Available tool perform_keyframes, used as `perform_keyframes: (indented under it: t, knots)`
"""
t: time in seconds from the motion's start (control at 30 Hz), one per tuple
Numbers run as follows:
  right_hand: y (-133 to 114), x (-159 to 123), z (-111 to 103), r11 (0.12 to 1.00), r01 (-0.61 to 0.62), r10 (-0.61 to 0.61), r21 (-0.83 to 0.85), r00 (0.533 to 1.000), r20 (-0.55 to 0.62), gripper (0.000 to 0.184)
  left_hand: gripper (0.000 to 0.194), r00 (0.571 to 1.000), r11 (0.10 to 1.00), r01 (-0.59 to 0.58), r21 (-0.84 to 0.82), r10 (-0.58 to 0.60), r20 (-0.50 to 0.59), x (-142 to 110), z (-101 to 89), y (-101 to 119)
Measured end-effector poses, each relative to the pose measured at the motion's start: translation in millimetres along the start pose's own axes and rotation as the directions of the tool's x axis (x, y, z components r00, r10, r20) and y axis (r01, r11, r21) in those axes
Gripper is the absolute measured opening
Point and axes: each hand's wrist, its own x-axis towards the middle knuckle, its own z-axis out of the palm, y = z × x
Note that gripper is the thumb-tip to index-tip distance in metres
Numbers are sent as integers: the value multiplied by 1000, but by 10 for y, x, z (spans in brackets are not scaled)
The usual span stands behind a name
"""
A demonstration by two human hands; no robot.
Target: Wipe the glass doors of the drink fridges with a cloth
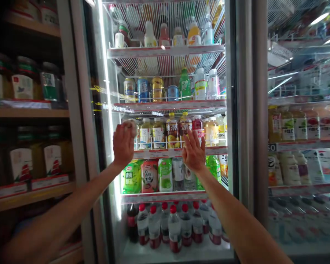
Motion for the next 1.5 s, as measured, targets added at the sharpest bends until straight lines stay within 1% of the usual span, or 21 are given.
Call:
perform_keyframes:
  t: [0.1,0.2,0.27,0.37,0.43,0.57,0.63,0.7,0.8,0.83,0.9,0.97,1.03,1.1,1.13,1.17,1.23,1.3,1.33,1.4,1.5]
  knots:
    - [4,-4,-2,1000,5,-5,-4,1000,9,69,53,952,966,-234,-108,251,178,-1,30,12]
    - [4,-6,-7,1000,7,-7,2,1000,22,69,51,999,999,44,-29,-44,12,42,39,-74]
    - [3,-6,-8,1000,0,-1,5,1000,25,69,50,973,977,212,4,-211,-91,55,44,-98]
    - [4,-5,-5,1000,0,0,4,1000,21,68,44,992,998,-20,-62,27,120,19,37,-57]
    - [6,-5,-1,1000,7,-7,4,1000,22,67,39,956,979,-159,-127,185,228,4,14,-81]
    - [6,-8,8,1000,11,-11,-4,1000,8,66,50,997,997,71,-25,-71,5,27,-55,-254]
    - [5,-10,11,1000,9,-9,-5,1000,2,65,52,994,995,96,-16,-97,-40,-16,-77,-227]
    - [5,-11,12,1000,7,-7,-2,1000,6,65,50,995,995,-81,-55,84,57,-98,-82,-115]
    - [7,-11,11,1000,15,-15,6,1000,9,67,49,872,901,-402,-165,431,232,-141,-68,-22]
    - [7,-10,11,1000,17,-17,5,1000,5,67,51,888,915,-379,-140,403,221,-112,-57,-38]
    - [6,-10,13,1000,19,-19,-4,1000,-7,67,54,991,993,-121,-12,121,57,-12,-20,-87]
    - [4,-9,15,1000,18,-19,-17,1000,-15,65,55,995,997,64,41,-61,-77,74,36,-57]
    - [3,-8,15,1000,20,-21,-23,1000,-14,64,55,992,992,-123,1,123,11,110,105,92]
    - [5,-7,14,999,26,-26,-24,1000,-10,64,53,907,920,-377,-108,391,156,133,169,277]
    - [6,-7,14,999,29,-29,-25,1000,-7,64,50,883,901,-409,-143,430,188,160,197,343]
    - [7,-7,13,999,31,-31,-25,999,-7,64,48,897,915,-374,-149,398,194,203,219,379]
    - [9,-7,14,999,30,-30,-27,999,-10,63,46,983,989,-120,-86,131,132,319,249,368]
    - [10,-8,16,999,25,-26,-28,1000,-13,63,47,993,994,104,-38,-102,52,412,262,320]
    - [11,-9,18,999,23,-23,-27,1000,-14,63,47,993,994,106,-37,-104,50,429,264,312]
    - [14,-11,21,1000,22,-22,-21,1000,-11,63,49,980,988,-125,-91,137,142,407,263,343]
    - [19,-15,26,1000,25,-25,-12,1000,-4,64,50,821,859,-457,-231,507,261,377,269,397]
